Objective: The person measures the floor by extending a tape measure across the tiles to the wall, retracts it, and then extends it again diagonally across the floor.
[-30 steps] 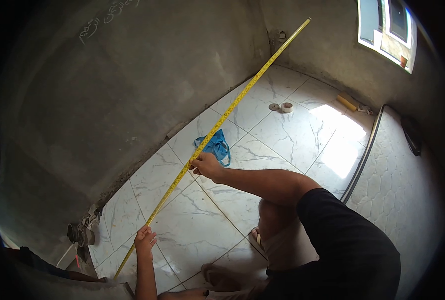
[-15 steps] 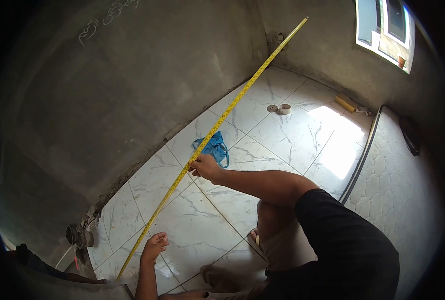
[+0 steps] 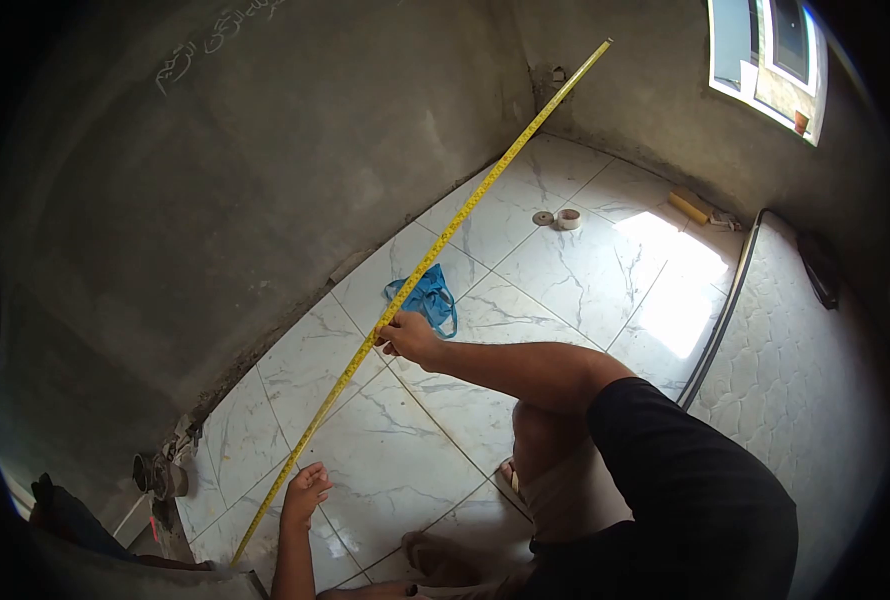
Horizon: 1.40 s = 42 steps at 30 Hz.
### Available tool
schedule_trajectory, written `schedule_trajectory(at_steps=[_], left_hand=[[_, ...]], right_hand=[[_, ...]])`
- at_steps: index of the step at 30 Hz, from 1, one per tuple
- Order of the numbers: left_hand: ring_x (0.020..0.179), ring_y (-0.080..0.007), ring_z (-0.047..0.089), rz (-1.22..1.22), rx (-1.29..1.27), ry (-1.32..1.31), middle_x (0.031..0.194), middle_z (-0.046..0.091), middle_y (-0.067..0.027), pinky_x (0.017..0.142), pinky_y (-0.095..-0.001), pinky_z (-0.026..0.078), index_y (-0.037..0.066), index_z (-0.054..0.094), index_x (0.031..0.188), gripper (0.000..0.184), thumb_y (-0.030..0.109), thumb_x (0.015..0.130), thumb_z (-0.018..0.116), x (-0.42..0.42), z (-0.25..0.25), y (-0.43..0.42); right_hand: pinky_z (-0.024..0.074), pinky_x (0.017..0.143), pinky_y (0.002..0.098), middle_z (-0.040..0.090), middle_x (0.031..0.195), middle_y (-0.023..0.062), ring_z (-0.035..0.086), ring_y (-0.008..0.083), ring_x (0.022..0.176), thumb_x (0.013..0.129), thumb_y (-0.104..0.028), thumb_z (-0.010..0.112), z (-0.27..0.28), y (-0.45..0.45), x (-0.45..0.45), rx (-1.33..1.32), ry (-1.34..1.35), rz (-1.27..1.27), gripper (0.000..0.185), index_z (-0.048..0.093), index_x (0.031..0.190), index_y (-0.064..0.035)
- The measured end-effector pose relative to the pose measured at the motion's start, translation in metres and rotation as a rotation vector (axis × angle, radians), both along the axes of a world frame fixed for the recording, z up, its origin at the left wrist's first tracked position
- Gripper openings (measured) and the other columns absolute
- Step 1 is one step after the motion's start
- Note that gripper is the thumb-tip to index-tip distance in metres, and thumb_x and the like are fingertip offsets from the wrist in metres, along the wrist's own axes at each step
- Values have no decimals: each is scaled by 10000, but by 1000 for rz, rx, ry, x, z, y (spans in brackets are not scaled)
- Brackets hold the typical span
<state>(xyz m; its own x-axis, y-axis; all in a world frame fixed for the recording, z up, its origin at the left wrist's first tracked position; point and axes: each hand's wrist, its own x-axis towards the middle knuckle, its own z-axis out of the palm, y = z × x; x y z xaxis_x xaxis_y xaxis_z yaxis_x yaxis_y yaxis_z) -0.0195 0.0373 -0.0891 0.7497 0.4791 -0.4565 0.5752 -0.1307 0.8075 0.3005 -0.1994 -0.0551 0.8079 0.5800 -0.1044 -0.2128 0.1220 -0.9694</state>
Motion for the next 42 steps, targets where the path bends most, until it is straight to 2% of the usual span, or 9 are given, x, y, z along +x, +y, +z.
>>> schedule_trajectory(at_steps=[16,19,22,25,28,31,34,40,42], left_hand=[[1043,-183,588,-44,20,55,1274,569,-126,857,-354,476,29,502,1316,544,277,866,680,-2,2,-3],[936,-140,605,-48,40,44,1080,623,-25,792,-294,467,50,523,1281,463,260,892,658,-2,2,-4],[933,-138,606,-42,45,46,1060,626,-23,784,-286,466,49,525,1277,453,257,895,654,-1,4,-7],[1015,-184,601,-53,22,65,1262,579,-128,840,-349,483,31,506,1314,544,281,864,684,-1,3,-5],[1013,-182,601,-66,28,74,1251,584,-127,834,-345,485,33,509,1310,546,285,860,688,-1,1,-3],[927,-132,601,-61,41,60,1054,624,-14,785,-287,465,49,523,1278,460,258,892,659,-1,1,-5],[999,-169,600,-72,38,71,1207,599,-107,810,-330,484,27,515,1301,554,294,850,696,-1,0,-1],[990,-163,599,-73,35,63,1195,602,-97,806,-326,482,25,516,1298,549,292,851,690,-2,-3,1],[990,-164,600,-69,31,68,1191,603,-95,808,-325,481,25,516,1298,546,290,852,689,-1,-1,0]], right_hand=[[522,631,256,668,886,80,616,125,689,946,-180,578,2,-3,0,-22,4,16,203,614,1008,10],[521,628,256,668,886,79,616,124,690,945,-179,577,1,-3,0,-18,-1,25,202,615,1005,11],[517,625,256,667,886,79,616,124,691,946,-175,575,-1,-2,2,-9,10,26,196,611,1005,8],[512,627,253,667,886,80,617,124,698,946,-171,573,-3,-1,3,-12,13,20,190,605,1007,6],[509,633,250,667,888,82,617,125,706,945,-169,571,-2,-3,2,-6,21,25,186,599,1004,5],[510,637,250,668,889,83,618,124,708,945,-170,571,0,-3,2,-33,7,24,184,600,1000,4],[513,635,252,668,890,83,619,125,702,943,-169,573,1,-3,2,-37,8,21,186,600,1003,4],[526,662,238,677,904,74,616,101,694,943,-188,577,2,-3,2,-53,9,23,186,623,983,-13],[520,632,243,672,893,77,620,112,687,940,-174,578,1,-3,2,-42,14,21,181,612,992,-4]])
